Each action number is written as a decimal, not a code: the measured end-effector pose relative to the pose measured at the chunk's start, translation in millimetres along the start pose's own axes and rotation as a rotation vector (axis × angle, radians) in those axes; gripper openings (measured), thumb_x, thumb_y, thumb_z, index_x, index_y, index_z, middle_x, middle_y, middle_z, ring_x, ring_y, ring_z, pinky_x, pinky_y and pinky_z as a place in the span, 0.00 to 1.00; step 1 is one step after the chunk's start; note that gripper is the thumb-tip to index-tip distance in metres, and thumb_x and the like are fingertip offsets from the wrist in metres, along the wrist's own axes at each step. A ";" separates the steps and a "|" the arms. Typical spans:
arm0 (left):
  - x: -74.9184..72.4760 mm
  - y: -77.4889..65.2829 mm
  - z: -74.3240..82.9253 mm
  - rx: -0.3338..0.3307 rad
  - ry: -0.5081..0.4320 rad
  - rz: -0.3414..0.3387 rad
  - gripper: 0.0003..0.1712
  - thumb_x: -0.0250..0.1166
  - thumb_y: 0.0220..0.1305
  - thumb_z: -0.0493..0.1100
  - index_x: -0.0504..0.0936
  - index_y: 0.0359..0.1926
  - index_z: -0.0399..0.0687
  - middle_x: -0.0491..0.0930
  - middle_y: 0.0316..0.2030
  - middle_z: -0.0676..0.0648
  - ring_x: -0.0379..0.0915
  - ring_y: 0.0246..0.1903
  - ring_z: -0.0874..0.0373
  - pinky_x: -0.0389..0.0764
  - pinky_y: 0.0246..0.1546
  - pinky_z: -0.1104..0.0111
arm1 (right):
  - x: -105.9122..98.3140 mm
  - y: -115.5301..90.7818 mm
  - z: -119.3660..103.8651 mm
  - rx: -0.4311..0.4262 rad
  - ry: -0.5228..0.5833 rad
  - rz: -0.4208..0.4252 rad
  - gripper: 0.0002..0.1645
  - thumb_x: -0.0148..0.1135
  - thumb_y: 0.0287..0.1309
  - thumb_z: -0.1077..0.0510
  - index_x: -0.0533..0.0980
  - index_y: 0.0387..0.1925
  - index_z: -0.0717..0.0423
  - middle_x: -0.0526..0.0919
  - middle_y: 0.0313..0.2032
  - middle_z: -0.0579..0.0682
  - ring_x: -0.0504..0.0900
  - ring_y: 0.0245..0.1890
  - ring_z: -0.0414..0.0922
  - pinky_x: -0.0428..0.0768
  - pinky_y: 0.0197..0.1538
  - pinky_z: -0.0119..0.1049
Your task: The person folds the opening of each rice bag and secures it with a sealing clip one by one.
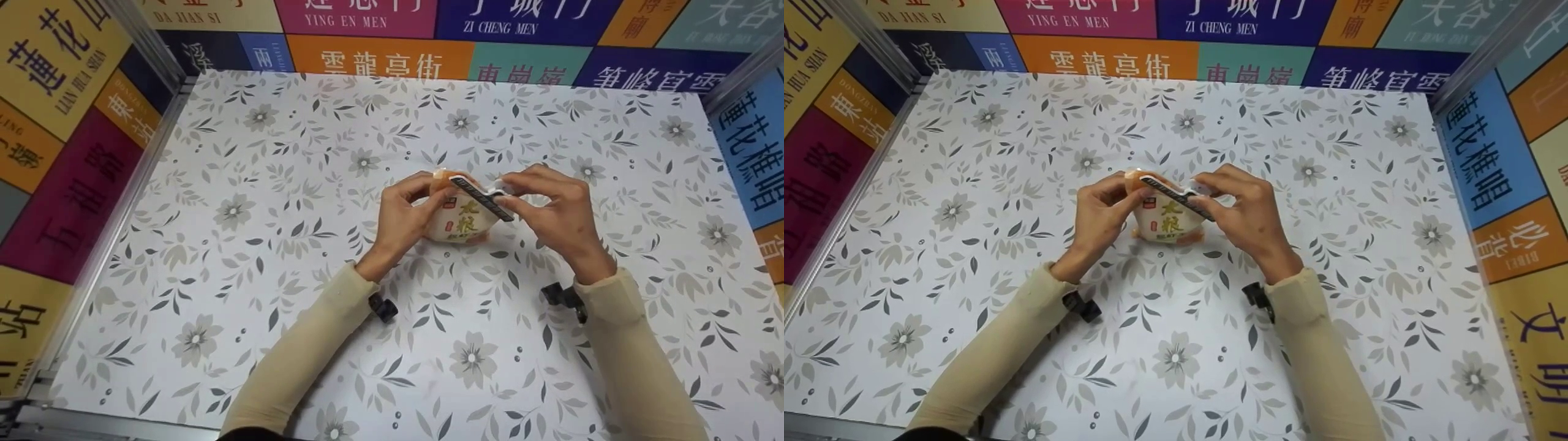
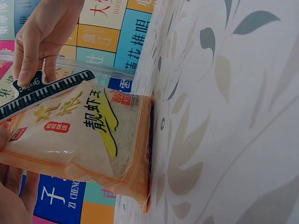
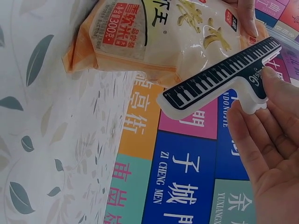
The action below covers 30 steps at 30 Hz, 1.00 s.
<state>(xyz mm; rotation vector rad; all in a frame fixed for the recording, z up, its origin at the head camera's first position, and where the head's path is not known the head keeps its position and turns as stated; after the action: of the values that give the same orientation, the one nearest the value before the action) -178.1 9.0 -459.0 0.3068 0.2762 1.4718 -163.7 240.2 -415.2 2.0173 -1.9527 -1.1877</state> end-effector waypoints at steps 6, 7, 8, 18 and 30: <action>-0.1 0.5 1.1 0.006 0.001 0.007 0.08 0.74 0.64 0.37 0.91 0.42 0.37 0.91 0.43 0.39 0.87 0.40 0.61 0.89 0.47 0.63 | 0.6 2.7 -1.7 0.003 0.003 0.006 0.19 0.81 0.43 0.74 0.89 0.41 0.63 0.91 0.35 0.57 0.87 0.36 0.29 0.83 0.45 0.21; -0.1 0.6 1.1 0.005 0.000 0.007 0.08 0.74 0.64 0.36 0.91 0.42 0.37 0.91 0.43 0.39 0.87 0.40 0.61 0.89 0.48 0.64 | 0.6 3.2 -2.6 0.005 0.007 0.006 0.19 0.81 0.44 0.73 0.89 0.42 0.62 0.91 0.35 0.57 0.87 0.36 0.29 0.83 0.45 0.21; 0.0 0.6 1.2 0.003 0.000 0.007 0.08 0.74 0.64 0.36 0.91 0.42 0.36 0.91 0.43 0.39 0.87 0.41 0.61 0.89 0.48 0.64 | 0.6 3.6 -3.3 0.006 0.011 0.004 0.19 0.81 0.44 0.73 0.89 0.42 0.62 0.91 0.35 0.57 0.87 0.36 0.29 0.83 0.45 0.22; 0.0 -1.4 0.4 -0.011 -0.004 0.005 0.08 0.74 0.64 0.36 0.91 0.43 0.37 0.91 0.44 0.40 0.87 0.41 0.61 0.89 0.48 0.64 | 1.4 2.8 -4.8 0.007 0.011 -0.002 0.19 0.81 0.44 0.73 0.90 0.42 0.61 0.91 0.35 0.56 0.86 0.36 0.28 0.82 0.45 0.22; 0.5 -1.2 -1.0 0.015 -0.020 0.004 0.09 0.75 0.63 0.37 0.91 0.42 0.37 0.90 0.42 0.39 0.87 0.40 0.62 0.89 0.48 0.60 | 2.9 4.0 -6.0 0.013 0.027 -0.001 0.19 0.81 0.44 0.73 0.90 0.42 0.62 0.90 0.34 0.58 0.86 0.36 0.29 0.84 0.44 0.22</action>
<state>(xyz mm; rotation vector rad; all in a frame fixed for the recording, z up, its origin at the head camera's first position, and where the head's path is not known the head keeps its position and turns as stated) -177.3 9.5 -460.4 0.3344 0.2704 1.4708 -163.8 234.3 -410.1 2.0299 -1.9529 -1.1441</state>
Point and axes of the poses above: each hand's wrist, its own y-axis towards the middle knuckle, its own x-axis out of the palm, z = x × y, the point moved 2 cm from there along y, towards the middle knuckle
